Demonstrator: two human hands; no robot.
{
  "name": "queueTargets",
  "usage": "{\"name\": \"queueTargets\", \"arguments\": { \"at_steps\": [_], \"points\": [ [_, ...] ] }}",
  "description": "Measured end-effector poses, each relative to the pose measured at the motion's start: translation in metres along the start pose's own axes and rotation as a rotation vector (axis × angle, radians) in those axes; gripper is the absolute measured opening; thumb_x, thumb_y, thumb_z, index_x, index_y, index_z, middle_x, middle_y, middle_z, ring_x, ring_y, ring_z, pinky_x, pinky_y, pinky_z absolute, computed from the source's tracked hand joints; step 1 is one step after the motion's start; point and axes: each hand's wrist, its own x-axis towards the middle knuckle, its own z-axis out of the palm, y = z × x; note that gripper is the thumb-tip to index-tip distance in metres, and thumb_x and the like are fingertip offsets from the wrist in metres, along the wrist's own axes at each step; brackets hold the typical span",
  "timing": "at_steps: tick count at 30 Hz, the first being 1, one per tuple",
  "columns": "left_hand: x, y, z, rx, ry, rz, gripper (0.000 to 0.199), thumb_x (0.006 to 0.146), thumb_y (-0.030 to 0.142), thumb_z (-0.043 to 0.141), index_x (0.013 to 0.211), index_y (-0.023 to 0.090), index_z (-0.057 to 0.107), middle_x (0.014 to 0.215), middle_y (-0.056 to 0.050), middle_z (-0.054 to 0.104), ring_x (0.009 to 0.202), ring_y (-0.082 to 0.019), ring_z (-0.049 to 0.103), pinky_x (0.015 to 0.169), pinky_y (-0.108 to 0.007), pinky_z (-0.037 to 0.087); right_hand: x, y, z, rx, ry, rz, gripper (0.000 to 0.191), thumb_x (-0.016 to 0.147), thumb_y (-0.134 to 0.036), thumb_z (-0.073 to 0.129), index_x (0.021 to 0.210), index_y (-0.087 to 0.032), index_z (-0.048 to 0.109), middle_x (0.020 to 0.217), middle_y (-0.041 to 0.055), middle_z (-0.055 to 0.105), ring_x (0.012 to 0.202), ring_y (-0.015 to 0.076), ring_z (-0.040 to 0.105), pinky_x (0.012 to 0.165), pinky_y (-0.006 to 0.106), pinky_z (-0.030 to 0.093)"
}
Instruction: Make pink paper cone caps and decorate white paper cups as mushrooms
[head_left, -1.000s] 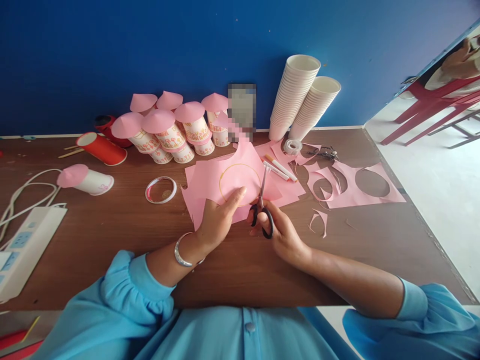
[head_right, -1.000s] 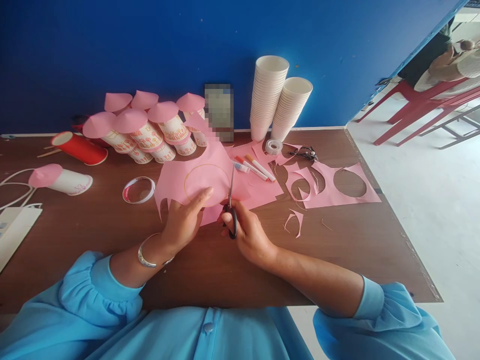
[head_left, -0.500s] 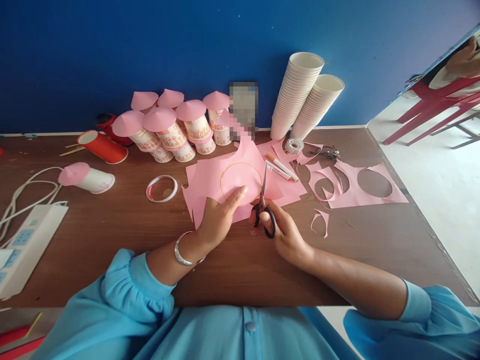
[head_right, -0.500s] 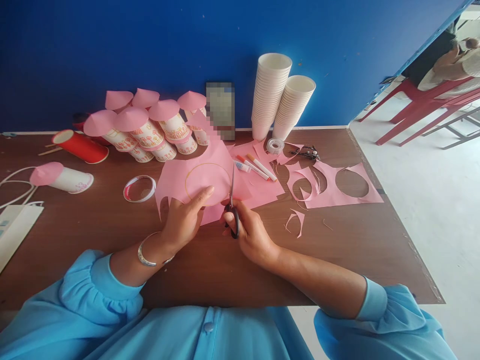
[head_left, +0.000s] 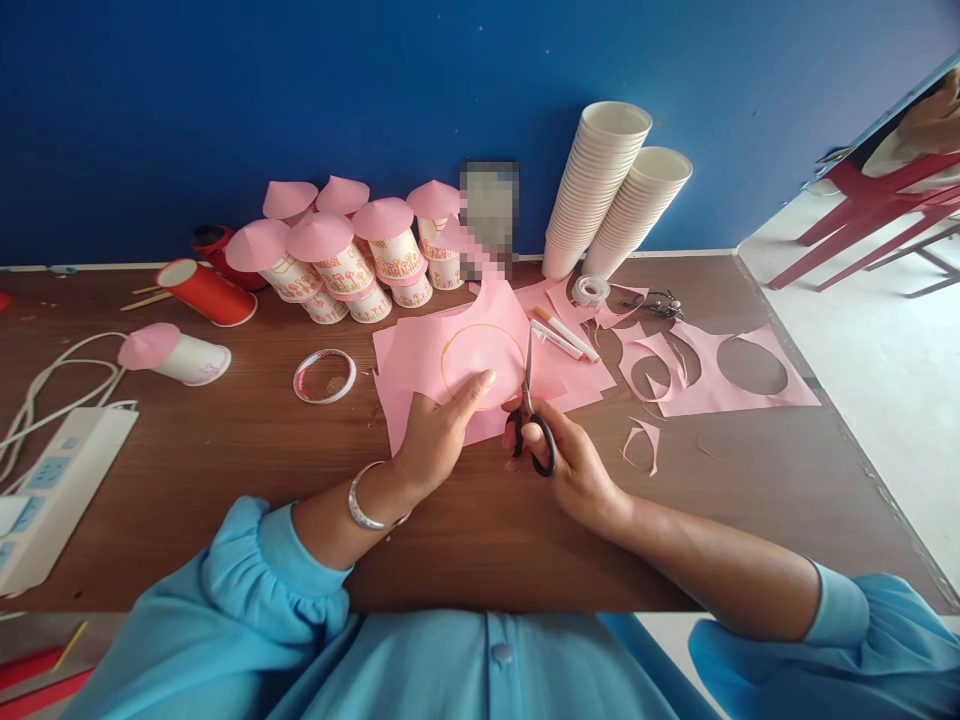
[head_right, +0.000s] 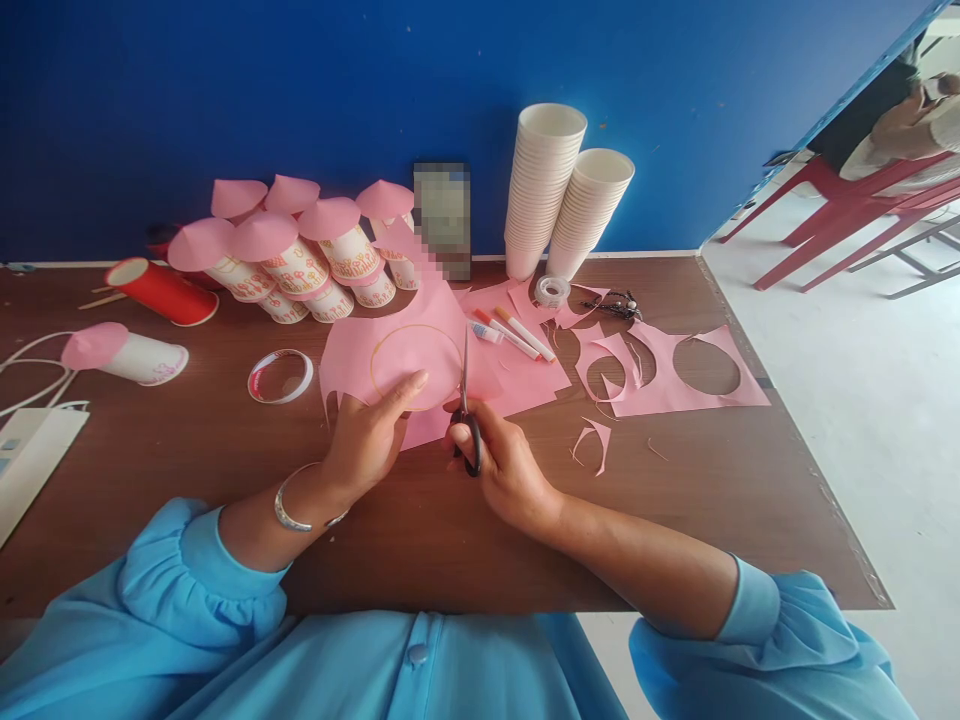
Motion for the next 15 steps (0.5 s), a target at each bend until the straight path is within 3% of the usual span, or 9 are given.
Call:
{"name": "queueTargets", "arguments": {
  "at_steps": [15],
  "points": [
    [0.0021,0.0037,-0.0042,-0.119,-0.035,-0.007,0.017,0.091,0.022,0.066,0.092,0.021,0.083,0.102,-0.008,0.083,0.105,-0.028,0.077,0.099,-0.038,0.063,-0.0008,-0.0024,-0.0020,-0.034,-0.002,-0.020,0.050,0.099,-0.069,0.046,0.107,-0.021,0.057,0.078,0.0006,0.062,0.066,0.0141,0.060,0.064,0.029,0.056]
  ]
}}
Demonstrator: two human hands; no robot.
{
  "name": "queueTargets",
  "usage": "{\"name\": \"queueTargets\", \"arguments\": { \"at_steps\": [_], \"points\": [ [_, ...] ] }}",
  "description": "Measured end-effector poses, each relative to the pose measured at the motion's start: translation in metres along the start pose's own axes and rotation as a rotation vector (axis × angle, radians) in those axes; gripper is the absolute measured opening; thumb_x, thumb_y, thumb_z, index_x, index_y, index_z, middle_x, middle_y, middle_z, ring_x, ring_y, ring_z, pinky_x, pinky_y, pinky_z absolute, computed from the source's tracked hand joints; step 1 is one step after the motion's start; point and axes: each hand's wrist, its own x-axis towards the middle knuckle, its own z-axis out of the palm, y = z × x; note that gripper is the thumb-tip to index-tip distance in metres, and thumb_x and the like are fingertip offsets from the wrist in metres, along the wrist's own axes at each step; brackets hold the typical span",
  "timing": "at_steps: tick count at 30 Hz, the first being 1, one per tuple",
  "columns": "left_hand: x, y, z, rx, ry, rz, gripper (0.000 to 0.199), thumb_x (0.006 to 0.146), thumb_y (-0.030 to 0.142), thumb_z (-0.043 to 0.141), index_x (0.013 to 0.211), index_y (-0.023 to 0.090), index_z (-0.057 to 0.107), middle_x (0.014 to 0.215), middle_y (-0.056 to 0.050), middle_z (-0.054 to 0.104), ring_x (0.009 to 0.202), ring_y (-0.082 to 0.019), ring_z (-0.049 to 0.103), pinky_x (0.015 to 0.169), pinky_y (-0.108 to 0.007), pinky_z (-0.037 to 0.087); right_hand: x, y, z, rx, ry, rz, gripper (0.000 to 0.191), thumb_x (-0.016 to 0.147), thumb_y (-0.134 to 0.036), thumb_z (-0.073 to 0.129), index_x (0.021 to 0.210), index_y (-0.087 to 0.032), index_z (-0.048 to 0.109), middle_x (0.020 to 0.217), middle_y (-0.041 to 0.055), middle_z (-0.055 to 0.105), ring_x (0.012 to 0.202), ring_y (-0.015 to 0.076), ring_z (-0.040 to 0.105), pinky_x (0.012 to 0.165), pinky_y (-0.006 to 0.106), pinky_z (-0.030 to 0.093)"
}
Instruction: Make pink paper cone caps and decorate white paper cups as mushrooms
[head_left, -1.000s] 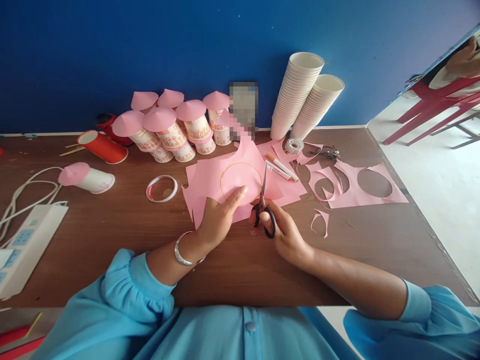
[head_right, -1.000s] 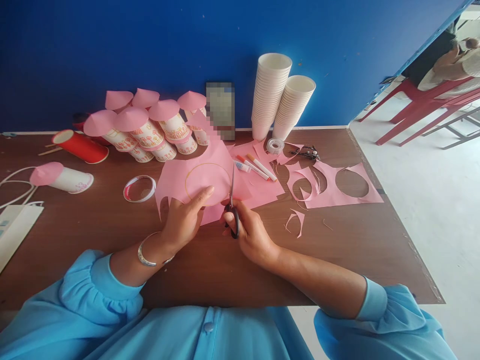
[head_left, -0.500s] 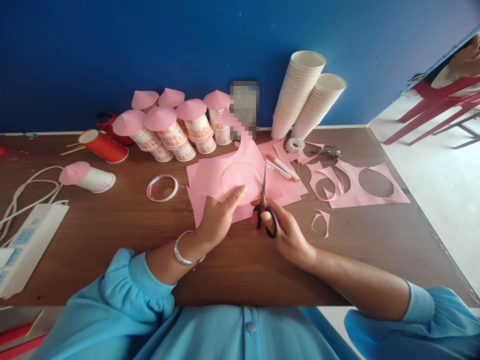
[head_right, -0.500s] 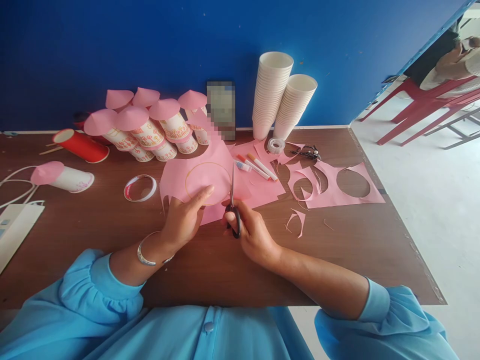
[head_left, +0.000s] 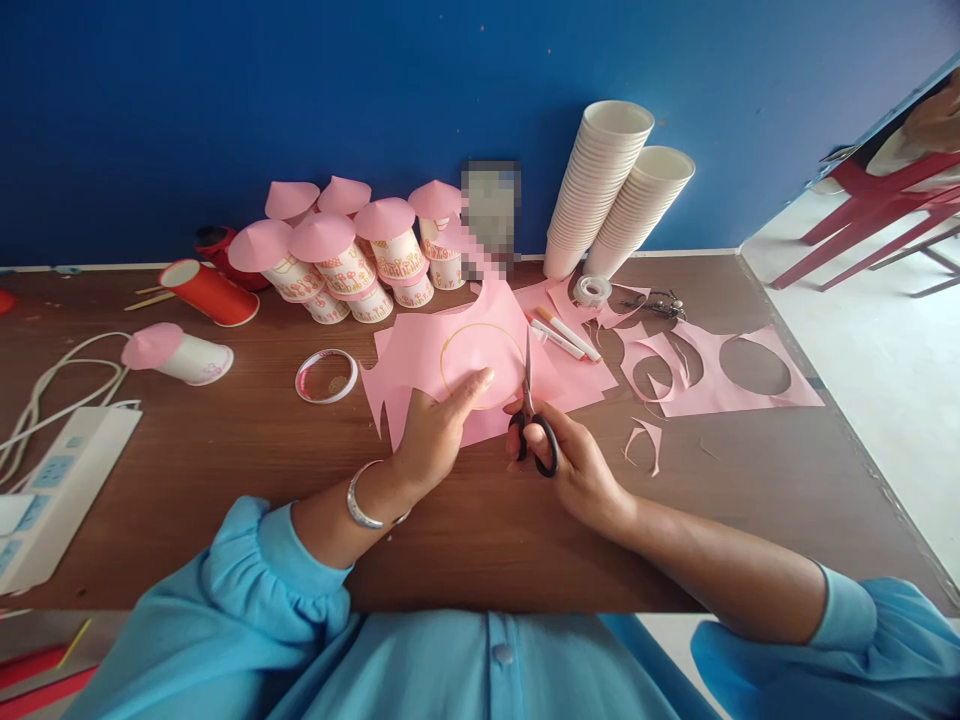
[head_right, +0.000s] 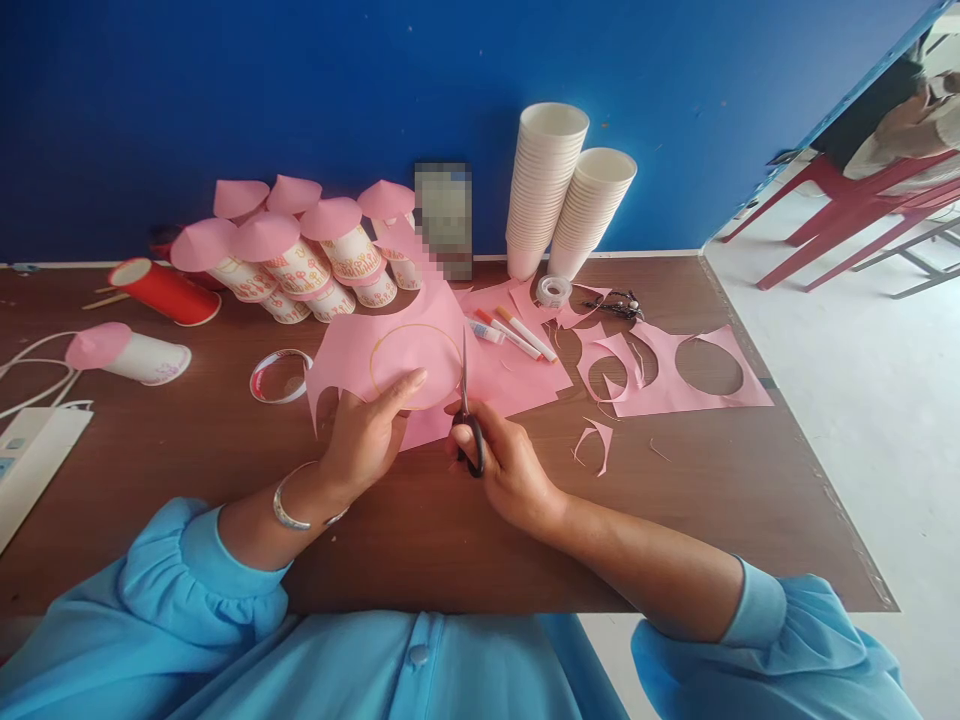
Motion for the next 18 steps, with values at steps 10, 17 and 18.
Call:
{"name": "queueTargets", "arguments": {
  "at_steps": [10,17,18],
  "points": [
    [0.0037,0.0000,0.0021,-0.179,0.008,-0.056,0.013,0.086,0.024,0.071,0.081,0.021,0.082,0.091,-0.006,0.083,0.100,-0.029,0.077,0.094,-0.038,0.063,0.0006,0.0006,-0.0002,0.028,0.002,-0.013,0.038,0.102,-0.058,0.048,0.108,-0.021,0.057,0.075,-0.0011,0.060,0.065,0.0138,0.060,0.064,0.028,0.052],
    [0.0068,-0.0062,-0.0046,-0.125,0.004,-0.068,0.016,0.085,0.028,0.073,0.076,0.020,0.082,0.083,-0.007,0.081,0.087,-0.028,0.076,0.082,-0.037,0.063,0.0016,-0.0012,-0.0010,0.023,-0.017,-0.015,0.035,0.102,-0.055,0.049,0.104,-0.021,0.057,0.073,-0.0019,0.061,0.061,0.0126,0.061,0.062,0.027,0.049],
    [0.0071,-0.0086,-0.0055,-0.112,0.000,-0.042,0.015,0.085,0.028,0.073,0.077,0.020,0.083,0.084,-0.007,0.081,0.088,-0.028,0.076,0.082,-0.037,0.063,0.0016,-0.0015,-0.0010,0.025,-0.018,-0.015,0.035,0.102,-0.055,0.049,0.103,-0.021,0.057,0.073,-0.0019,0.060,0.061,0.0125,0.061,0.062,0.027,0.049]
  ]
}}
